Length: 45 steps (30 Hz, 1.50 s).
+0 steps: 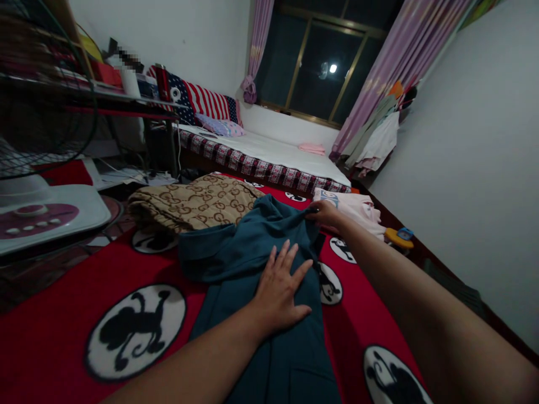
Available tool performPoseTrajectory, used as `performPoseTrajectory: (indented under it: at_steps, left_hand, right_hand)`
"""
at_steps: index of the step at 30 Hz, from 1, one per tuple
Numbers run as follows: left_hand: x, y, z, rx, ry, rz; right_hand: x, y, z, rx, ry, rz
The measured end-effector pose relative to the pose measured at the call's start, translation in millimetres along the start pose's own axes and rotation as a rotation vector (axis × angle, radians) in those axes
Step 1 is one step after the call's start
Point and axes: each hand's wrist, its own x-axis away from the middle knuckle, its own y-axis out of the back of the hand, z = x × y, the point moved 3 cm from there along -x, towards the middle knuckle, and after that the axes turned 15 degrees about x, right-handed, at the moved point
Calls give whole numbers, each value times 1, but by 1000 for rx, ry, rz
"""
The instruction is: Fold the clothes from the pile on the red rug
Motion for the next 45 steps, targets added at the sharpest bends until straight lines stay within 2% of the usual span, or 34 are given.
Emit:
performPoseTrajectory:
  at_steps: [3,7,12,16,19,22,24,27,30,32,34,36,38,40,42,45]
  left_hand:
    - [-2,4,3,-59,104,-89]
    - [-3,0,13,-70,292,-71]
    - [-5,-1,20,-76,402,28]
    - [-6,2,22,-103,391,68]
    - [-5,3,26,-118,368,73]
    - [-4,1,29,-124,338,77]
    - [-2,2,30,-124,311,61]
    - [0,4,24,-126,249,11]
    - [-3,3,11,-119,43,16]
    - [-5,-2,-2,-91,-166,98]
    - [-8,-8,-15,-51,-336,237]
    - [-9,-12,-27,-16,-421,411]
    - [-10,-12,-38,-1,-437,569]
    - [-9,-8,-49,-6,-452,665]
    - [-7,-4,-57,-12,-492,704]
    - [-3,0,-58,-2,-531,702]
  right_hand:
    - [-12,-4,-4,107,-83,-126]
    - [-17,-32,5,273,-166,-225]
    - [-14,-79,20,258,-195,-204]
    - [5,-86,26,196,-130,-144]
    - [46,-85,32,44,4,-97]
    - [115,-80,38,-182,141,-82]
    - [168,-74,38,-307,121,-81]
    - [247,-61,32,-428,0,-79]
    - [314,-49,29,-408,-51,-97]
    - [351,-42,33,-370,-30,-83]
    - [383,-36,43,-337,20,-1]
    - [411,-30,57,-300,67,134]
    - [435,-26,73,-243,110,265]
    - [451,-26,85,-167,146,333]
    - [458,-34,92,-99,173,337]
    - [456,-54,93,-32,189,241]
